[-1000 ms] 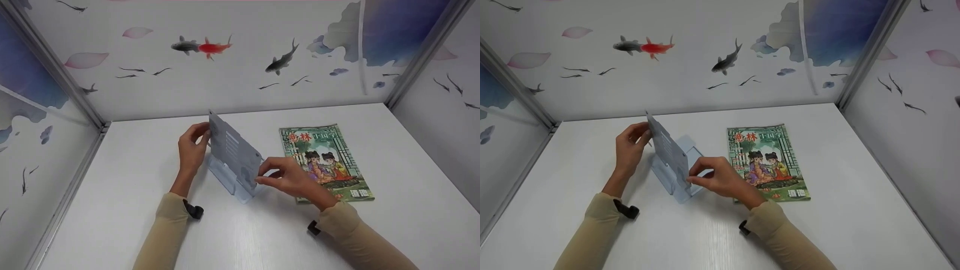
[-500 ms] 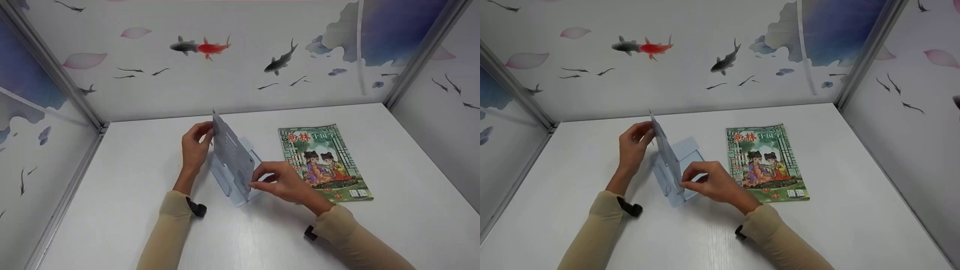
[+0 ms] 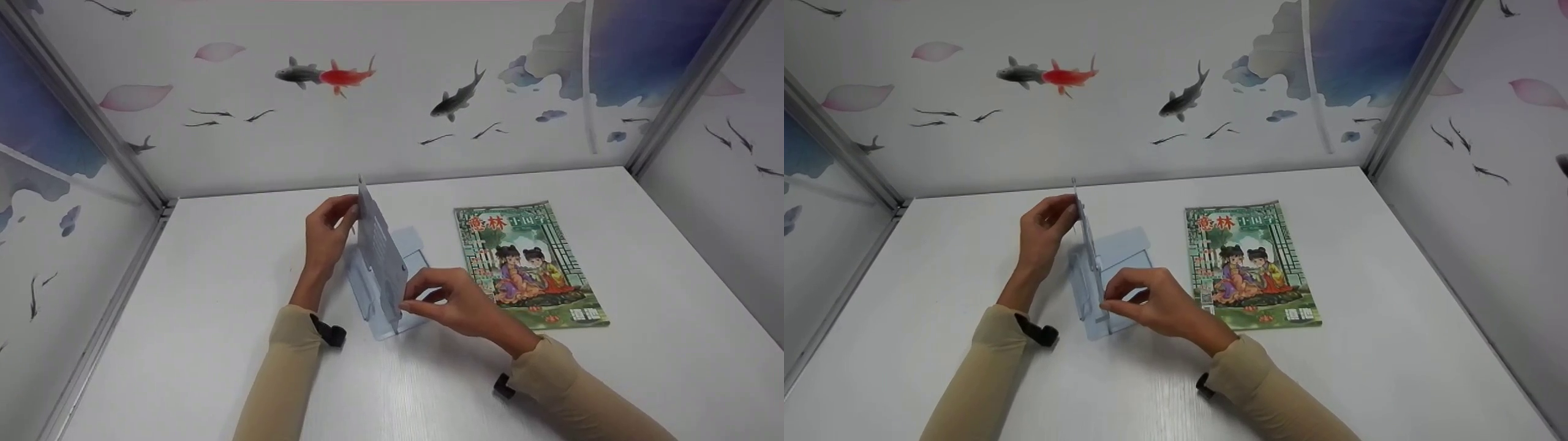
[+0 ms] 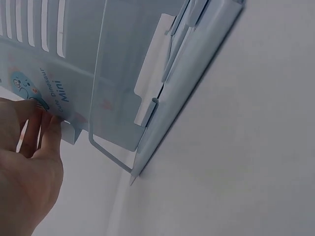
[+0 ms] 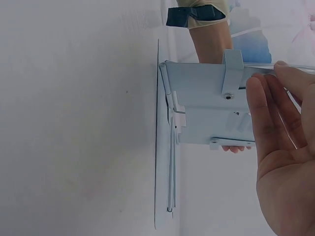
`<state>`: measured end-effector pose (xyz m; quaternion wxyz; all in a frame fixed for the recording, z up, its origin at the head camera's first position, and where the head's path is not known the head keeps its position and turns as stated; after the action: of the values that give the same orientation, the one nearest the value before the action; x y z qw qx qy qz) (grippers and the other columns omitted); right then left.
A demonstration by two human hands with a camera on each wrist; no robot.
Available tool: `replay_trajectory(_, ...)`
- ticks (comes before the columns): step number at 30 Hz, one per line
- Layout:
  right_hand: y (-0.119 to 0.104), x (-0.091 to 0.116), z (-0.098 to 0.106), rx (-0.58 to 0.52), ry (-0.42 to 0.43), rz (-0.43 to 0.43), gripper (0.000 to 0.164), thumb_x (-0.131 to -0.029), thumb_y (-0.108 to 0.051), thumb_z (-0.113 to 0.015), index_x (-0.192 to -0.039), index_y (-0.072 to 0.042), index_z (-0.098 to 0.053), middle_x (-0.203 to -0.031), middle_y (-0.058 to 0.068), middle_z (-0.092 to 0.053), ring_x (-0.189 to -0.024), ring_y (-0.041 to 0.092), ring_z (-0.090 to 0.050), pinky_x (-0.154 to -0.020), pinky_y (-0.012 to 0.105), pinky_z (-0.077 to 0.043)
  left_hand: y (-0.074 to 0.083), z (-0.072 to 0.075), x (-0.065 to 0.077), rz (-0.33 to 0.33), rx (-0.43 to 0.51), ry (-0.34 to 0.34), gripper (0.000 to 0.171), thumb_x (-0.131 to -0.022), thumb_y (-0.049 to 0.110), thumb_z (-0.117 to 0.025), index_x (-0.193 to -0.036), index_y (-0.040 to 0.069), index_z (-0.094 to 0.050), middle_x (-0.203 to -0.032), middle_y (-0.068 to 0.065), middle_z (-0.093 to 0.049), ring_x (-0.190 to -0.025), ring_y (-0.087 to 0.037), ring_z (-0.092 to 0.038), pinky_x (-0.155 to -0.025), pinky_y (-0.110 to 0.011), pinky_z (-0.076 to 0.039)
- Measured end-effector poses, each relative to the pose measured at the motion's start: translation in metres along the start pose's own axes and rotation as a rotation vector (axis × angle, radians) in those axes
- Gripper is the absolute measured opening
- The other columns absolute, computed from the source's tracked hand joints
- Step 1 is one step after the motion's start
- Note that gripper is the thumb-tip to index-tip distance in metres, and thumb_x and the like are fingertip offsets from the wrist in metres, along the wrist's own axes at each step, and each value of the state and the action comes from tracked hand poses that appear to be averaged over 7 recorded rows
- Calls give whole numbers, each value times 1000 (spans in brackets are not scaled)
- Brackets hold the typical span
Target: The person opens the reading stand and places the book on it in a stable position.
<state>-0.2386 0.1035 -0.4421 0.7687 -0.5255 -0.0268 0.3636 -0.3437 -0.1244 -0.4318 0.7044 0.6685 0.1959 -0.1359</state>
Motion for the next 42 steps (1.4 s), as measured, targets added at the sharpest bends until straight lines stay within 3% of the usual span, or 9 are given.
replay_trajectory(12,-5,-1,-11,29,38,28,8,-93,-31,-73,-100,-29,-71,-97,-8,-72,-90,11,-72,-74,30,-63,-4,-10,-3,2,49,-24,24,-97,6,-64,-121,0,-67,-115,-16,-69,-107,-26,-69,-98,-32,-56)
replay_trajectory(19,-20,-2,-15,32,112,29,15,-90,-18,-76,-103,-19,-69,-98,-2,-71,-94,14,-72,-76,30,-63,-6,-17,-8,27,107,-33,26,-98,7,-63,-122,-3,-65,-114,-18,-69,-103,-28,-69,-92,-36,-59)
replay_trajectory(25,-37,-2,-14,21,139,31,16,-89,-9,-76,-103,-10,-68,-98,2,-70,-95,17,-71,-78,31,-63,-4,-22,-11,34,96,-52,26,-100,8,-61,-124,-1,-64,-116,-15,-68,-105,-25,-69,-94,-36,-58)
replay_trajectory(36,-41,-3,-15,24,165,120,18,-88,-3,-75,-103,-5,-67,-99,7,-68,-94,18,-71,-75,34,-63,4,-24,-12,30,58,-90,29,-100,12,-61,-128,2,-63,-123,-13,-66,-112,-24,-65,-100,-34,-55)
replay_trajectory(40,-41,-3,-14,37,169,127,16,-87,-3,-76,-101,-5,-67,-97,7,-67,-94,19,-71,-74,33,-63,17,-27,-13,-21,15,-78,34,-101,13,-60,-133,3,-59,-130,-14,-62,-123,-24,-60,-111,-40,-48)
replay_trajectory(42,-40,-3,-13,43,169,113,16,-88,-3,-76,-101,-5,-68,-97,6,-67,-94,18,-70,-74,32,-63,27,-27,-13,-79,-15,-59,34,-101,12,-60,-134,2,-58,-132,-13,-62,-127,-23,-58,-115,-43,-43)
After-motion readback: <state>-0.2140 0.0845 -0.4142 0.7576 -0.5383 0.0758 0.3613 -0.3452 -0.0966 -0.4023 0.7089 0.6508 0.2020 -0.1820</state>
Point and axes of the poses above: each hand's wrist, its own x-axis away from the middle knuckle, its own z-axis out of the back of the hand, y = z × x, the point moved 5 cm from there along -x, towards the middle knuckle
